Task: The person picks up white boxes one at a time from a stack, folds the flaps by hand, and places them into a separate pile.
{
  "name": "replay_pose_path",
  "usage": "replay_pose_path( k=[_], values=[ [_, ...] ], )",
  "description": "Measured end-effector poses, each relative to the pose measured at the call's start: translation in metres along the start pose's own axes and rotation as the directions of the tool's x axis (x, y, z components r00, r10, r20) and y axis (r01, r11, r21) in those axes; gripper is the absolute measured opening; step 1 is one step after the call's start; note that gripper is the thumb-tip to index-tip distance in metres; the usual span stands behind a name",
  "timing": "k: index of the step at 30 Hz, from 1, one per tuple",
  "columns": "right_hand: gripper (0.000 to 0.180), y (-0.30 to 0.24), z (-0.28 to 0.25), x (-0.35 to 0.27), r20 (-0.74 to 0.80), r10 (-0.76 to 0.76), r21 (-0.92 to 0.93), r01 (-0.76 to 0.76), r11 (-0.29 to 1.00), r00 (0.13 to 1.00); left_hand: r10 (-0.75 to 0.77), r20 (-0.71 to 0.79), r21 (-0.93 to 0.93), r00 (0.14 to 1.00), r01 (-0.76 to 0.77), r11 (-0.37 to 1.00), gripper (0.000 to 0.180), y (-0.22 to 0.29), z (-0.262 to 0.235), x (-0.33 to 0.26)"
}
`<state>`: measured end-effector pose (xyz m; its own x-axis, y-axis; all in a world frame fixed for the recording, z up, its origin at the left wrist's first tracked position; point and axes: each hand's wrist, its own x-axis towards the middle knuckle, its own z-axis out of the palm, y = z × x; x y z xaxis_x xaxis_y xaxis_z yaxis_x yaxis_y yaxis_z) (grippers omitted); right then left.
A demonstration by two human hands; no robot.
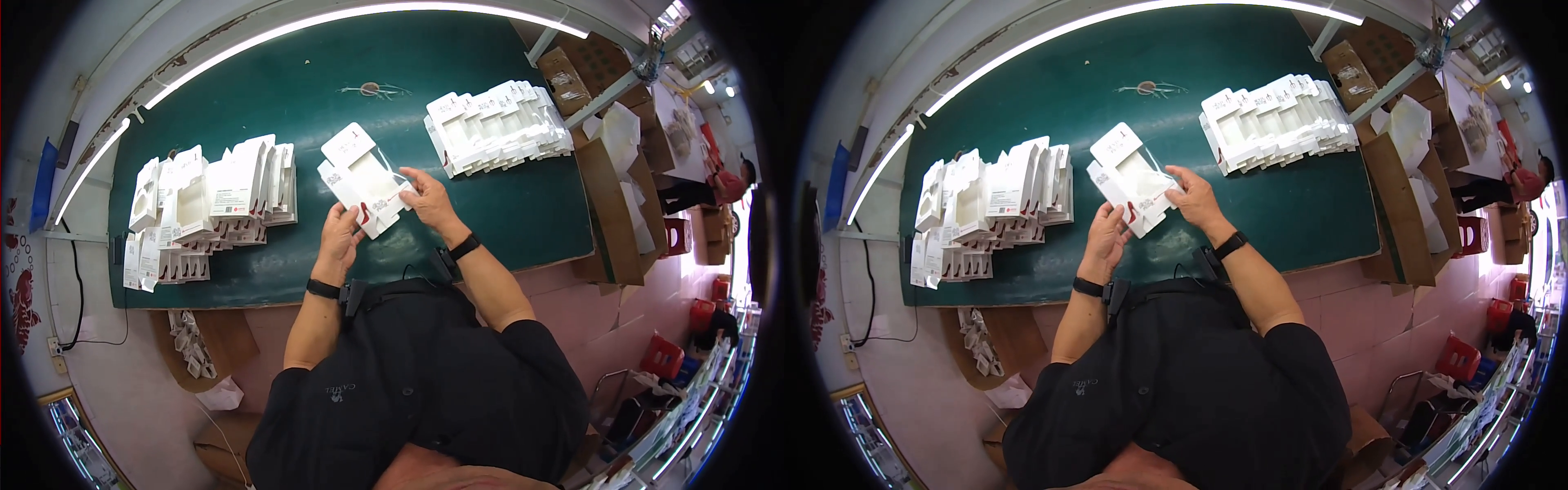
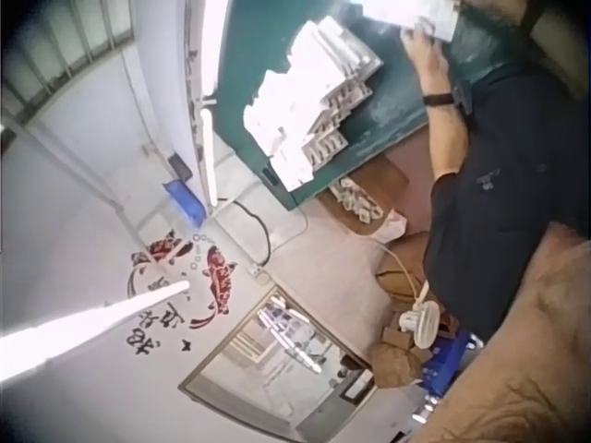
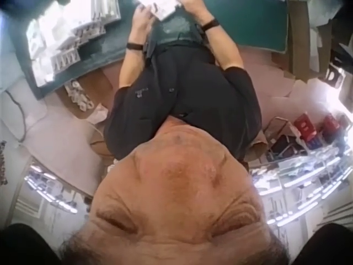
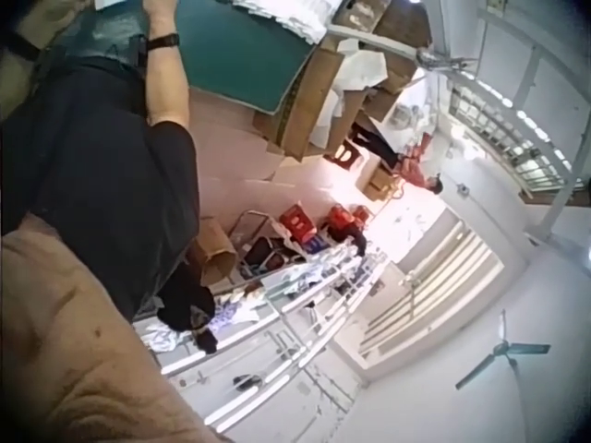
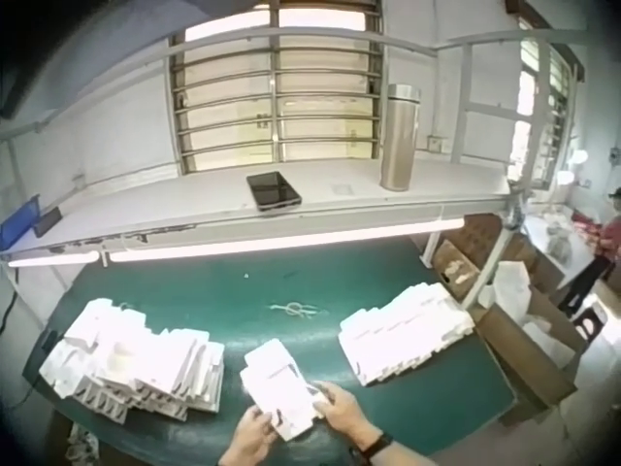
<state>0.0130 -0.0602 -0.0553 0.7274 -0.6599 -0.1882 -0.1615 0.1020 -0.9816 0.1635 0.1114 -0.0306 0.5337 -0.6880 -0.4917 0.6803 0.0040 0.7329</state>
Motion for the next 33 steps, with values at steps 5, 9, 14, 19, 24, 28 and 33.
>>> replay_pose_path(
  k=[5,9,14,19,24,28,33],
  values=[
    [0.051,0.028,-0.071,0.043,-0.403,-0.307,-0.489,0.081,0.869,0.862,-0.038,-0.097,-0.005,0.995,0.038,0.999,0.035,0.000,-0.019,-0.002],
    [0.048,0.032,-0.104,0.055,-0.511,-0.326,-0.683,-0.145,0.716,0.796,-0.074,-0.080,-0.076,0.994,0.068,0.995,0.032,-0.010,-0.048,-0.001],
    [0.044,0.030,-0.111,0.057,-0.527,-0.304,-0.786,-0.320,0.528,0.793,-0.092,-0.129,-0.118,0.987,0.077,0.990,0.027,-0.023,-0.066,-0.001],
    [0.042,0.034,-0.117,0.058,-0.508,-0.286,-0.830,-0.372,0.415,0.813,-0.106,-0.168,-0.171,0.980,0.076,0.982,0.023,-0.029,-0.076,-0.002],
    [0.042,0.041,-0.114,0.063,-0.377,-0.452,-0.918,-0.261,0.299,0.808,-0.130,-0.177,-0.222,0.976,0.088,0.971,0.019,-0.034,-0.082,0.002],
    [0.040,0.057,-0.098,0.068,-0.015,-0.610,-0.993,0.060,0.102,0.792,-0.160,-0.166,-0.243,0.973,0.117,0.963,0.017,-0.039,-0.078,0.008],
    [0.036,0.054,-0.066,0.054,0.177,-0.382,-0.958,0.247,0.145,0.907,-0.161,-0.165,-0.276,0.973,0.111,0.955,0.015,-0.040,-0.082,0.004]
  ],
)
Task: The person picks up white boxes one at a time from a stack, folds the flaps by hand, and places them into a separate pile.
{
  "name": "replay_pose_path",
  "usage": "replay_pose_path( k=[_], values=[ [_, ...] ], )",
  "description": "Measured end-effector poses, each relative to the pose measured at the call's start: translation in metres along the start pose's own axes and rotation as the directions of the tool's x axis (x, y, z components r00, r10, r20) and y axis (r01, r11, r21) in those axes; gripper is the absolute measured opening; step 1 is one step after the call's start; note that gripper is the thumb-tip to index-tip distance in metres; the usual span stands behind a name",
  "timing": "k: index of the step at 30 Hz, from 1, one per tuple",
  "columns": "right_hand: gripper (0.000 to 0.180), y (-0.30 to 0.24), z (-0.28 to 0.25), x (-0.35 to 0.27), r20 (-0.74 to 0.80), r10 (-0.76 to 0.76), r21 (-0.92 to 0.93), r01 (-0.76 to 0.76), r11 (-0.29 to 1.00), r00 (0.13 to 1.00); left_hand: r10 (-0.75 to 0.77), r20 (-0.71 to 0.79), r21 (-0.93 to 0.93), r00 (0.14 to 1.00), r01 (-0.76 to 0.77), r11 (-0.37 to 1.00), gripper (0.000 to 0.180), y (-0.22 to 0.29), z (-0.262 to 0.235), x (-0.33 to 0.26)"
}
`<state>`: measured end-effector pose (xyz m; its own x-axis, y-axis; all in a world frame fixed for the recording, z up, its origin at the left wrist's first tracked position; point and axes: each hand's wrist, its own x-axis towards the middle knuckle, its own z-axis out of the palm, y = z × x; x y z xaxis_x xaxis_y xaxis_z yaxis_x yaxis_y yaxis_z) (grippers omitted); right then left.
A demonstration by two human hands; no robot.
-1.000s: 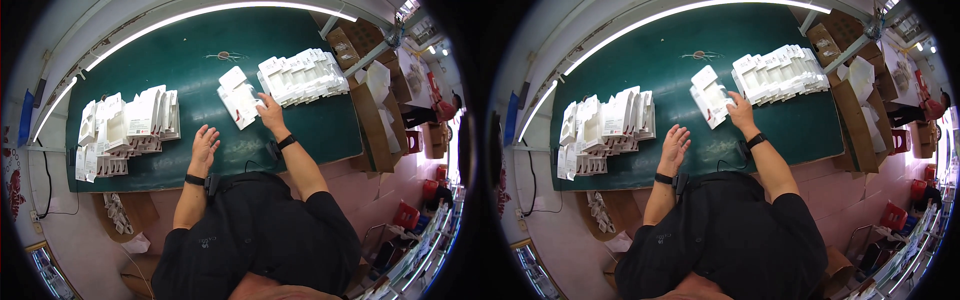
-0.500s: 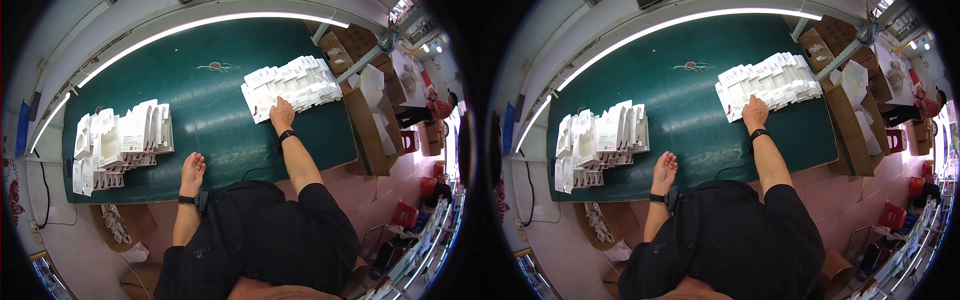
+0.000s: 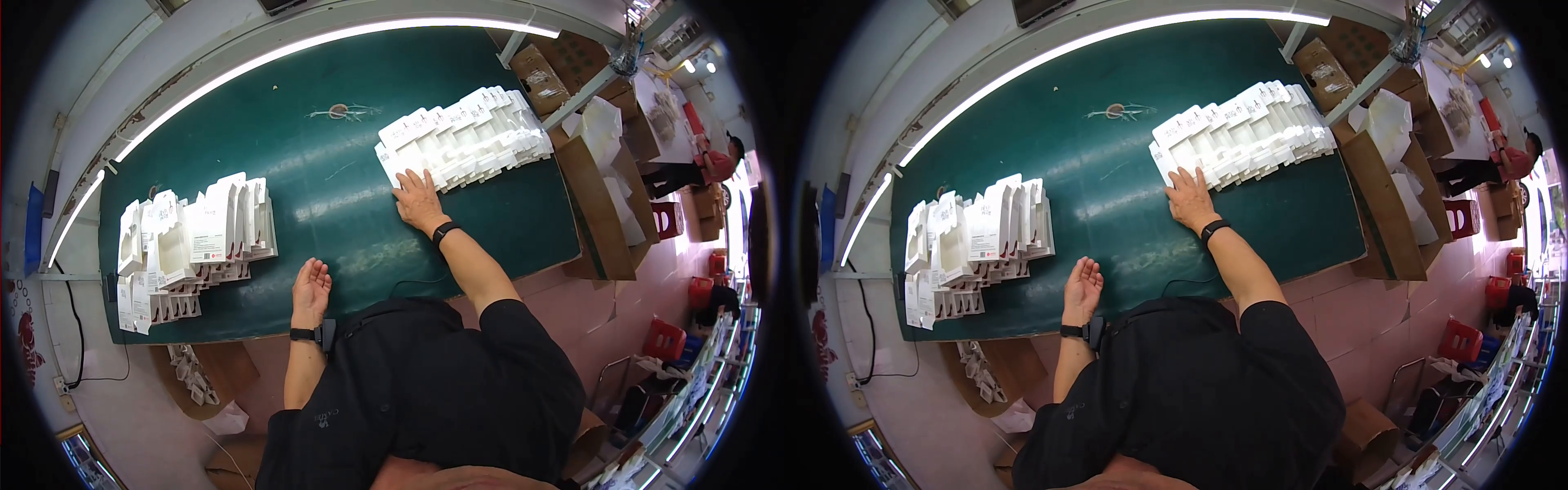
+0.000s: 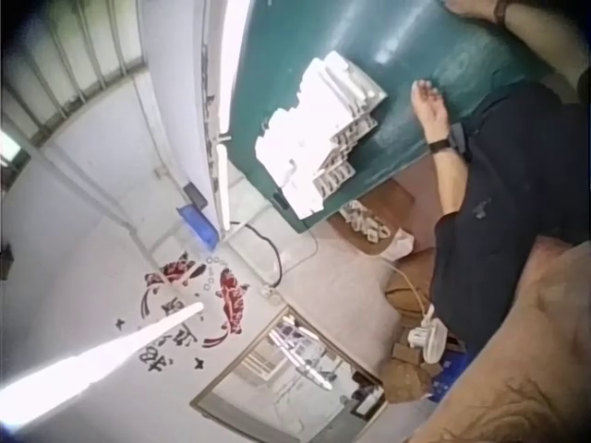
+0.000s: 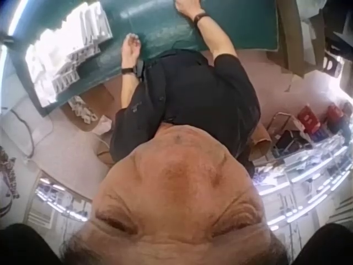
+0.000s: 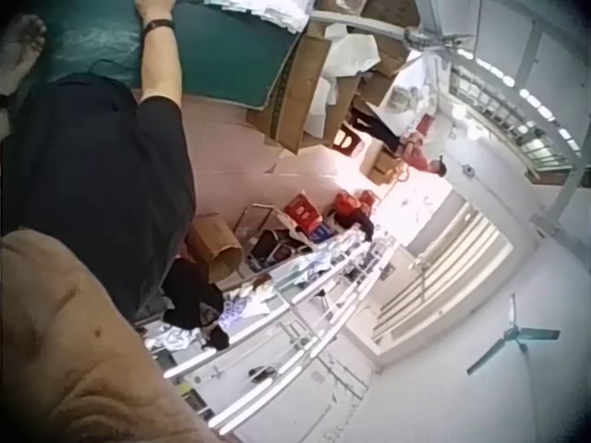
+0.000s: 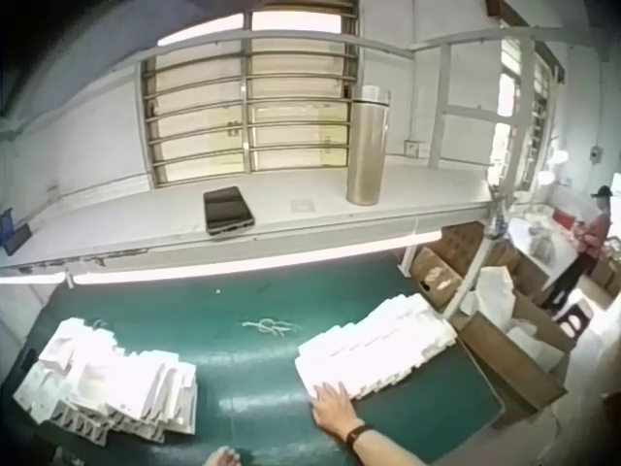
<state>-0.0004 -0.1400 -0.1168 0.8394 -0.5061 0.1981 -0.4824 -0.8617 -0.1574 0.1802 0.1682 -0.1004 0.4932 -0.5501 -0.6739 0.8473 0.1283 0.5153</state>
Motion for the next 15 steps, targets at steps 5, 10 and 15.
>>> replay_pose_path(
  k=[5,10,15],
  values=[
    [0.037,0.006,-0.002,-0.003,0.004,0.163,-0.083,-0.162,0.983,0.987,0.002,0.003,0.013,1.000,-0.002,1.000,0.020,-0.001,-0.013,0.007],
    [0.040,0.008,-0.002,0.002,0.004,0.228,-0.119,-0.225,0.967,0.974,0.008,-0.026,-0.023,1.000,-0.009,1.000,0.018,-0.001,-0.017,0.004],
    [0.044,0.004,-0.011,0.000,-0.010,0.176,-0.092,-0.176,0.980,0.984,0.051,-0.018,-0.059,0.999,-0.052,0.997,0.015,0.007,-0.012,-0.002]
  ],
)
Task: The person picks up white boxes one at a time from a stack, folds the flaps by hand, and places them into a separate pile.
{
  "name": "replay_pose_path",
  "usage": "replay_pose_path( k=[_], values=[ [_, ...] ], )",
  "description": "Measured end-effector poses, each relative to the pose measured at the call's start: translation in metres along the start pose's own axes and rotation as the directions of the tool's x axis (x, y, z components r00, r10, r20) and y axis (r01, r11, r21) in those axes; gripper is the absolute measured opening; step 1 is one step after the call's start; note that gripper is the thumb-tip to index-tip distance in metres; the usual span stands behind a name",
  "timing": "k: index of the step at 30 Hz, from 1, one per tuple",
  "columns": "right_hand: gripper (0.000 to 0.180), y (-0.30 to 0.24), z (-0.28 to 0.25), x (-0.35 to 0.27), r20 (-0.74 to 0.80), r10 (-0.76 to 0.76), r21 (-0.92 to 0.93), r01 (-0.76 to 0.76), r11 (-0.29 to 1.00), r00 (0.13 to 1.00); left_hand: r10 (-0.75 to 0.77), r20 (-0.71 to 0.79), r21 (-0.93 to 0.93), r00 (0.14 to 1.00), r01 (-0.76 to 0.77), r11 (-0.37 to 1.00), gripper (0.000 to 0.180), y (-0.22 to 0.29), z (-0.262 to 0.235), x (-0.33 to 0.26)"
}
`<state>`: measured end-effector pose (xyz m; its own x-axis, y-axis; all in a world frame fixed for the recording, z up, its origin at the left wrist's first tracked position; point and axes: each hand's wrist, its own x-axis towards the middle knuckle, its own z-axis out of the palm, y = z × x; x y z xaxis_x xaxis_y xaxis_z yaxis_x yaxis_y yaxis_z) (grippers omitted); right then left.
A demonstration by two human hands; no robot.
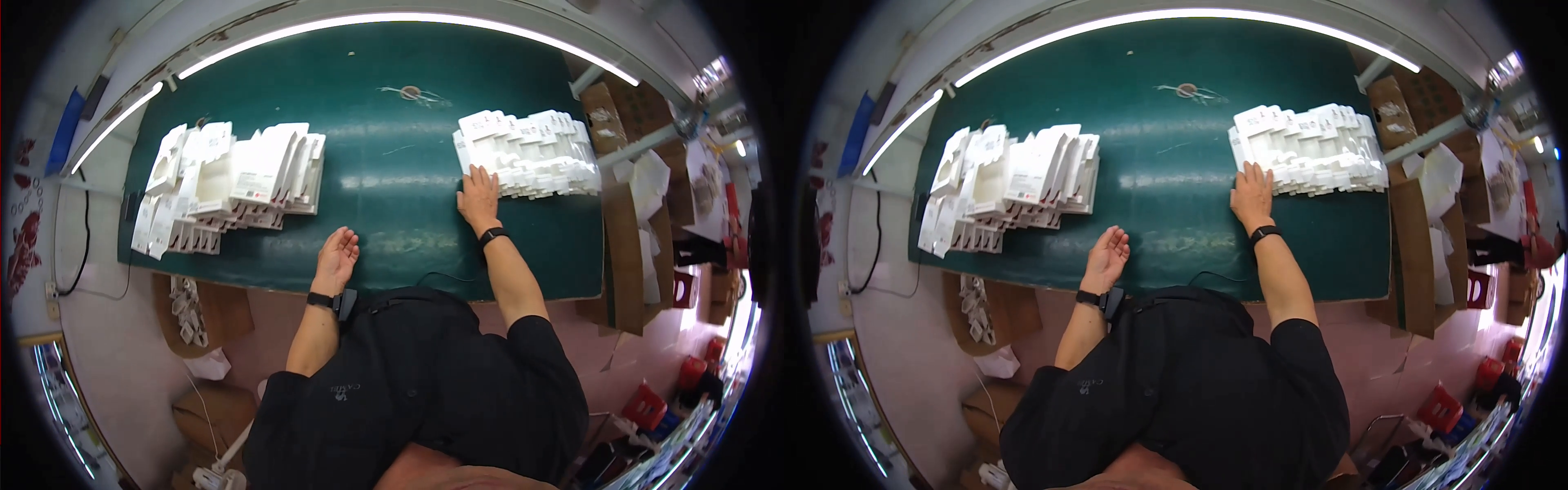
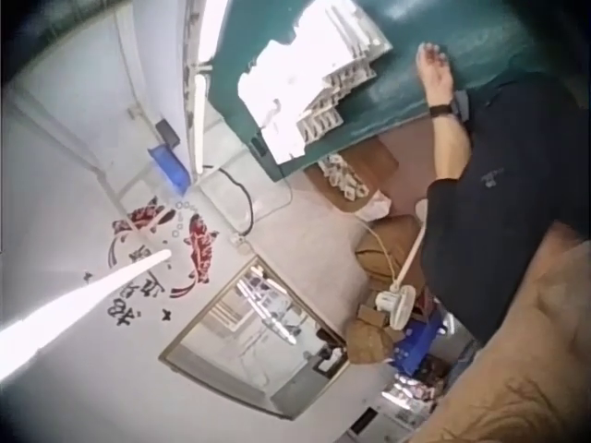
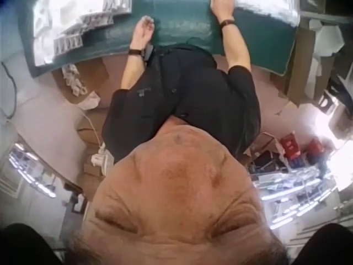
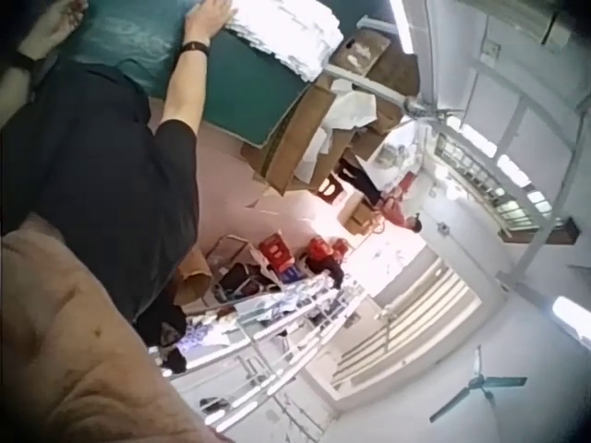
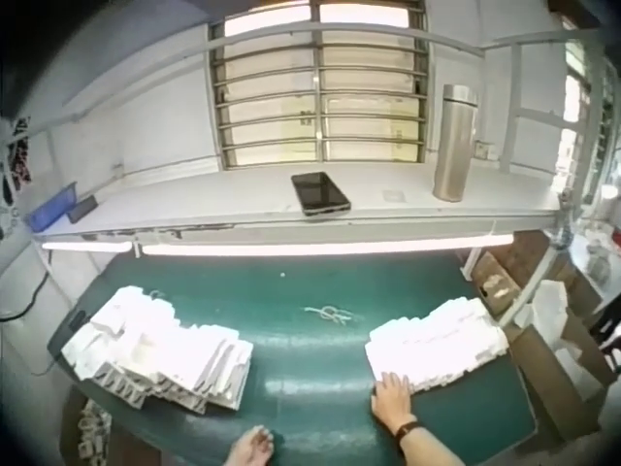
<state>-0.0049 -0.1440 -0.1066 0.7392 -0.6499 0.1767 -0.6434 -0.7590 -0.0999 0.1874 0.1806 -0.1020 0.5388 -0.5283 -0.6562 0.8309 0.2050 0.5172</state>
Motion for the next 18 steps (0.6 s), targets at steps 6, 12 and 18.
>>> replay_pose_path(
  k=[6,12,18],
  values=[
    [0.046,-0.006,0.002,-0.008,-0.041,-0.086,0.031,0.087,0.996,0.995,0.139,-0.059,0.041,0.988,-0.137,0.990,0.022,0.013,-0.002,-0.008],
    [0.040,-0.024,-0.002,-0.016,-0.145,-0.141,0.103,0.156,0.982,0.979,0.448,-0.142,0.220,0.883,-0.413,0.884,0.039,0.056,0.016,-0.034],
    [0.031,-0.047,-0.006,-0.031,-0.173,-0.161,0.273,0.205,0.940,0.972,0.603,-0.297,0.127,0.740,-0.596,0.793,0.047,0.109,0.032,-0.039]
  ],
)
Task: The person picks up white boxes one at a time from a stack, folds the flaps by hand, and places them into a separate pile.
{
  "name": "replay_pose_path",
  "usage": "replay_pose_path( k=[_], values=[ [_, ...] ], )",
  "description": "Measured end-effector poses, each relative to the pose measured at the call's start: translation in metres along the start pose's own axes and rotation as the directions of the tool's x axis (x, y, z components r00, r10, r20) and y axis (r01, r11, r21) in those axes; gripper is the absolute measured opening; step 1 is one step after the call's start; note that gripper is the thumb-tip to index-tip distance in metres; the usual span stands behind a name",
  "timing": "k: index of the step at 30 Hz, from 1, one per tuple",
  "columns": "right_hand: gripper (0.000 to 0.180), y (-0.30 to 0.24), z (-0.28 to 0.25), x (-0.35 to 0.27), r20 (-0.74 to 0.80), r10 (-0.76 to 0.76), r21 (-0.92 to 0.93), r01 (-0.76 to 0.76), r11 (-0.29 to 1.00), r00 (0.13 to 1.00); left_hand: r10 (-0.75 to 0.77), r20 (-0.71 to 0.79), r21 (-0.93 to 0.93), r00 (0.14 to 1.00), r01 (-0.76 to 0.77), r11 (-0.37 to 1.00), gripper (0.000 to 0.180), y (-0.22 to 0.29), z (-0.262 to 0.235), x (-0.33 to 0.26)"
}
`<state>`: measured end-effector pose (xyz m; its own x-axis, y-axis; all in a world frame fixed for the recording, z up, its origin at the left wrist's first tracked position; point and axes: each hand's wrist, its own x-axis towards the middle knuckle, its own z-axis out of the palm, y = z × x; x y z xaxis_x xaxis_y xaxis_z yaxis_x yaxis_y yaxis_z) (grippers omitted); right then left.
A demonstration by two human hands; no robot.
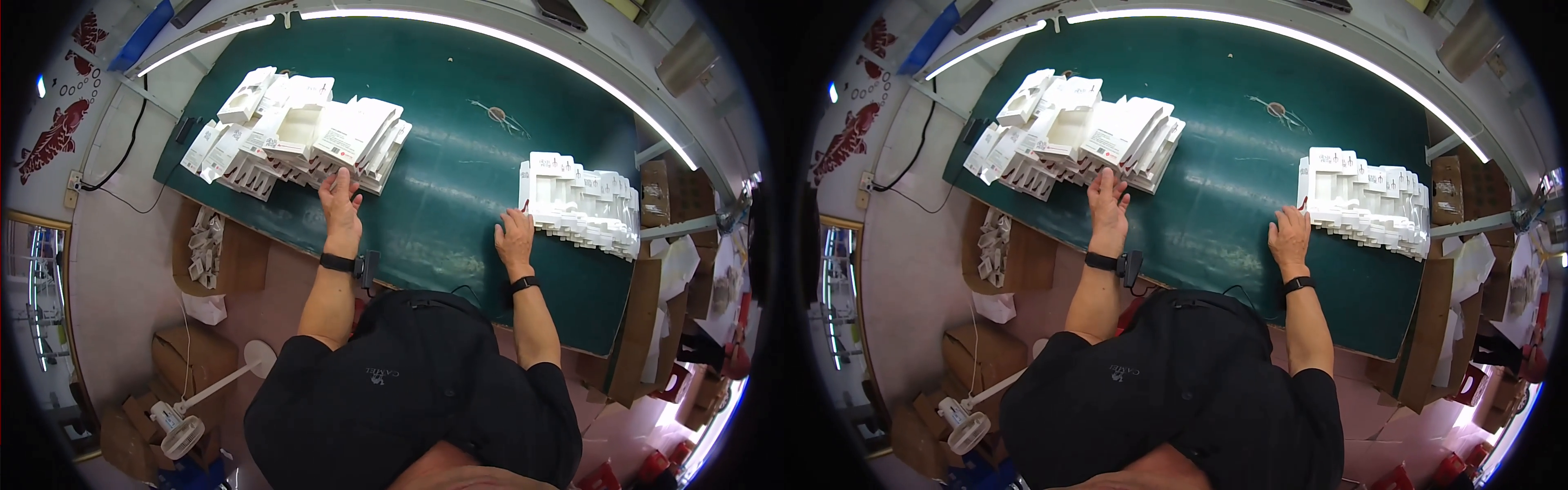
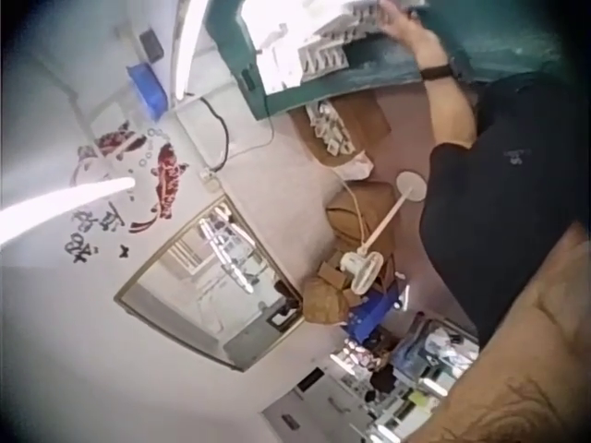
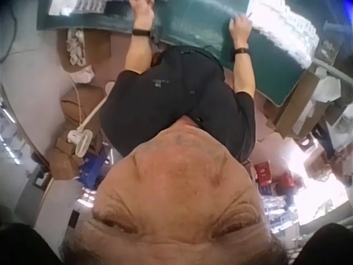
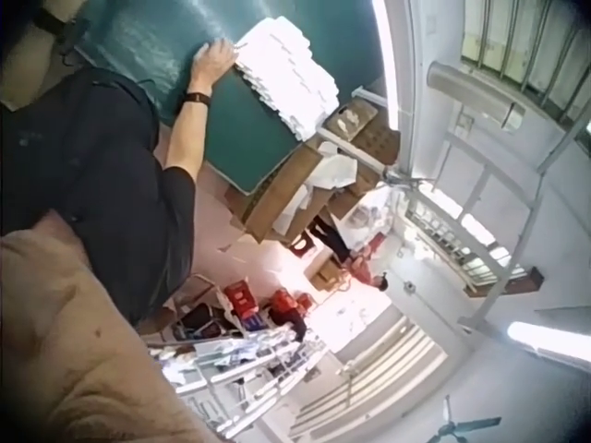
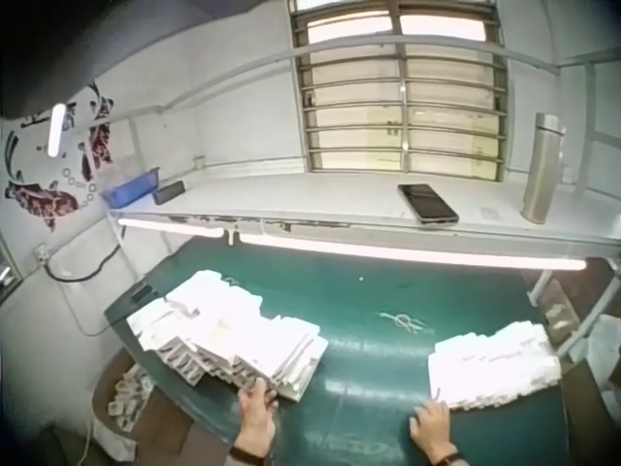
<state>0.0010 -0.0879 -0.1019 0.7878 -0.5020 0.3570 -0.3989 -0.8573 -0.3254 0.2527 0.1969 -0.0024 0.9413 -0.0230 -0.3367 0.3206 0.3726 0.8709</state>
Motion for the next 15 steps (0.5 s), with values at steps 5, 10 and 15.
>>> replay_pose_path(
  k=[5,10,15],
  values=[
    [0.028,-0.013,0.004,-0.014,0.018,-0.013,0.088,0.011,0.996,1.000,0.002,-0.006,0.041,1.000,-0.002,0.999,0.063,0.009,0.010,0.019],
    [0.028,-0.020,0.002,-0.022,0.015,-0.023,0.088,0.022,0.996,1.000,0.010,0.002,0.055,1.000,-0.010,0.998,0.061,0.017,0.018,0.023],
    [0.026,-0.025,-0.002,-0.023,0.023,0.000,0.138,-0.004,0.990,1.000,-0.017,0.017,0.005,1.000,0.017,1.000,0.055,0.026,0.017,0.020]
  ],
)
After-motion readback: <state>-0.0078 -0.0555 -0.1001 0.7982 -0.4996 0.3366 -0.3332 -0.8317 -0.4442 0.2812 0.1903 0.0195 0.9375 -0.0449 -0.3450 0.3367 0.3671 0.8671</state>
